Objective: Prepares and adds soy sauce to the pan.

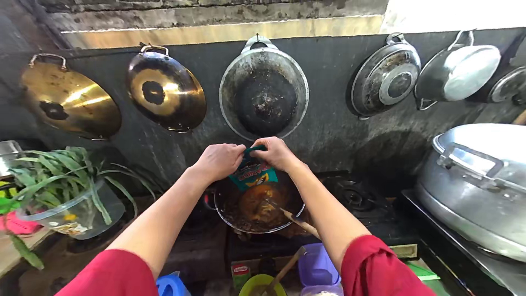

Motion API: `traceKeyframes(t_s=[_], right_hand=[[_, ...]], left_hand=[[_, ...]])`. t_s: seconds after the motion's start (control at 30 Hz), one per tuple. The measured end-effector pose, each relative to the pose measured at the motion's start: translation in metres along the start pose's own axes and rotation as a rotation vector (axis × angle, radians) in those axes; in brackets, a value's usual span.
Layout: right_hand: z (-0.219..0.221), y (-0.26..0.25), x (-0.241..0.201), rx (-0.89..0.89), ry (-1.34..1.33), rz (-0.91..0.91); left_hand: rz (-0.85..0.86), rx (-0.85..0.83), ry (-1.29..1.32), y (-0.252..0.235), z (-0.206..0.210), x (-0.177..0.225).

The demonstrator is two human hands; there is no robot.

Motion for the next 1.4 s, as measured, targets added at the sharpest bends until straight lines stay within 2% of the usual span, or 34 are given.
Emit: traceKeyframes(t_s=[0.17, 0.33, 0.47, 0.57, 0.73, 0.83, 1.0, 1.1, 1.2, 1.3, 1.4], right_hand=[[-0.005, -0.005, -0.008, -0.068, -0.01, -0.027], [-0.008, 0.0, -0.008, -0.078, 0.123, -0.037], [-0.008, 0.006, -0.003, -0.026, 0.374, -0.106], [-0.005, 0.008, 0.004, 0.024, 0.447, -0.165], [0.001, 0.009, 0.009, 0.063, 0.529, -0.102], [-0.007, 0.009, 0.01, 0.042, 0.471, -0.129], [-0.027, 0.015, -0.004, -0.009, 0.161, -0.09], [-0.03, 0.013, -0.013, 0.05, 0.273, -0.12], [-0.033, 0.01, -0.016, 0.071, 0.359, -0.116], [-0.033, 0.013, -0.015, 0.101, 0.348, -0.115], [-0.029, 0.017, -0.015, 0.156, 0.349, -0.138]], left_hand=[[-0.027, -0.107, 0.027, -0.012, -0.011, 0.0], [0.151, 0.142, -0.027, -0.02, 0.005, -0.001], [0.214, 0.192, -0.073, -0.022, 0.007, 0.002], [0.243, 0.212, -0.101, -0.023, 0.007, 0.003], [0.311, 0.191, -0.124, -0.024, 0.003, 0.001], [0.278, 0.133, -0.117, -0.022, -0.004, -0.001], [0.276, 0.128, -0.099, -0.017, -0.016, -0.004], [0.262, 0.1, -0.078, -0.017, -0.019, -0.003], [0.159, -0.031, -0.003, -0.013, -0.026, -0.003], [0.096, -0.115, 0.061, -0.007, -0.031, -0.003], [0.002, -0.12, 0.061, -0.007, -0.034, 0.001]])
Point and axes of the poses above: each hand's wrist, its own y-axis away from the middle knuckle, its own z-axis out of the palm, x = y × z, the point moved 2 cm from there along -y, towards the middle knuckle, and after that the axes turned 14 degrees about -x, right-handed, at the moved point
